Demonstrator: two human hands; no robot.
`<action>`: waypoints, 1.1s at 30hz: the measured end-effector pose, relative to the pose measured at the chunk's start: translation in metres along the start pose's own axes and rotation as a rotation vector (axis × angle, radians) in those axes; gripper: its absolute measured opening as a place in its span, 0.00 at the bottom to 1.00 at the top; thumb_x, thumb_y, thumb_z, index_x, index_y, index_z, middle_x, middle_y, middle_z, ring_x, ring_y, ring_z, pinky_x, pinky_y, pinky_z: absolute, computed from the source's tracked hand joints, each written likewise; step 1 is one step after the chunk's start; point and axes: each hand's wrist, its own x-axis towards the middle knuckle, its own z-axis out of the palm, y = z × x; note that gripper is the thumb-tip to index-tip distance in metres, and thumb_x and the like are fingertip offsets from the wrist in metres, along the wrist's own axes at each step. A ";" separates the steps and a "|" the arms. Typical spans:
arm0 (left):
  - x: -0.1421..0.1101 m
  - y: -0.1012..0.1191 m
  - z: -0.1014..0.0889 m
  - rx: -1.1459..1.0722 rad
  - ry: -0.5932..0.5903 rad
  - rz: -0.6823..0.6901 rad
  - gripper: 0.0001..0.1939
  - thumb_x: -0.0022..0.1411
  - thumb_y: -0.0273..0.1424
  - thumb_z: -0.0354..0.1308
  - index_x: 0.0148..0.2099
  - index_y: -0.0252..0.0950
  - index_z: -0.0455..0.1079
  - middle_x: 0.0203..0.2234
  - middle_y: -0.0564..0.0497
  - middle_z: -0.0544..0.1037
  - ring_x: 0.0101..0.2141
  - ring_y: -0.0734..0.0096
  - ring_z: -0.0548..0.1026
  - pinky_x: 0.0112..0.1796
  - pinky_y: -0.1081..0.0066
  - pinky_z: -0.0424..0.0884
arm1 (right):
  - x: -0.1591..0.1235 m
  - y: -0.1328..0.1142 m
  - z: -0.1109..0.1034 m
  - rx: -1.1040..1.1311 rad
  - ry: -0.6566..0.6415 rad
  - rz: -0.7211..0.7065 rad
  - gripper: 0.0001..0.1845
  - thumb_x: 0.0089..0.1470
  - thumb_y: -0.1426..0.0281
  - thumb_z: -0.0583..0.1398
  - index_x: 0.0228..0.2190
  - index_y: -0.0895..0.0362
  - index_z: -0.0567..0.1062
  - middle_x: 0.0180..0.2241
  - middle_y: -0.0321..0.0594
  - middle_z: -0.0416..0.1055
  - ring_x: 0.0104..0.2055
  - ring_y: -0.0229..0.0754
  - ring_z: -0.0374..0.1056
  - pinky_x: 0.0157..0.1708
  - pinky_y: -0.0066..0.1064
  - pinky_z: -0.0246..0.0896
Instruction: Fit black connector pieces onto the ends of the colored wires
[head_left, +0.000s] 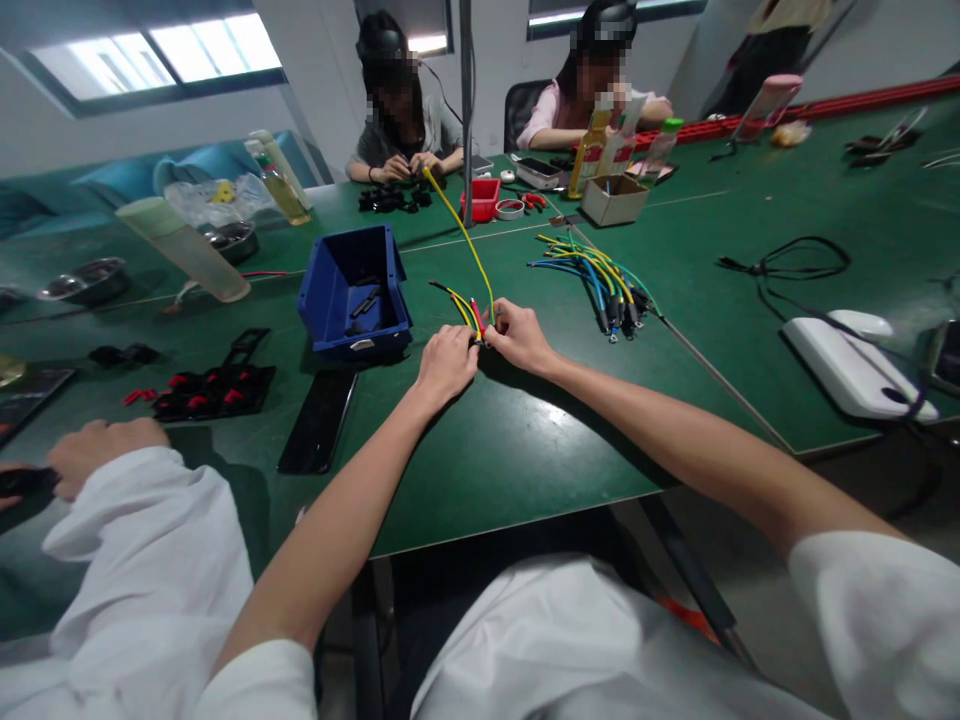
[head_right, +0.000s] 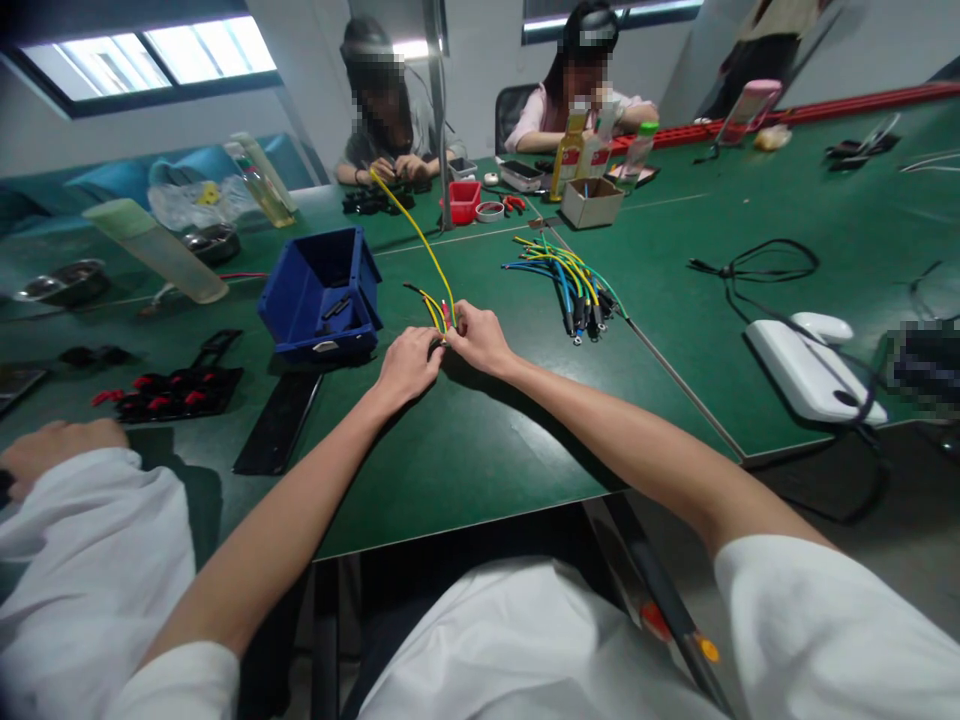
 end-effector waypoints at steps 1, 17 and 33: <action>0.000 0.000 0.000 -0.004 -0.003 0.004 0.10 0.66 0.30 0.50 0.46 0.36 0.69 0.45 0.45 0.77 0.46 0.60 0.71 0.47 0.62 0.68 | 0.000 0.000 0.000 -0.006 0.004 0.009 0.10 0.47 0.70 0.56 0.33 0.59 0.72 0.19 0.29 0.60 0.21 0.34 0.56 0.25 0.27 0.47; -0.003 0.004 -0.004 0.011 -0.036 0.019 0.10 0.68 0.34 0.49 0.46 0.38 0.69 0.46 0.45 0.75 0.47 0.60 0.70 0.46 0.62 0.66 | -0.015 0.006 -0.021 -0.066 0.090 0.026 0.14 0.45 0.71 0.55 0.35 0.60 0.74 0.18 0.28 0.58 0.21 0.34 0.54 0.25 0.27 0.47; -0.001 0.004 -0.003 -0.015 -0.013 0.029 0.07 0.64 0.34 0.52 0.42 0.39 0.68 0.41 0.47 0.74 0.43 0.60 0.70 0.43 0.62 0.66 | -0.010 0.037 -0.061 -0.256 -0.015 -0.035 0.19 0.50 0.72 0.54 0.44 0.62 0.74 0.17 0.27 0.55 0.20 0.35 0.51 0.27 0.28 0.47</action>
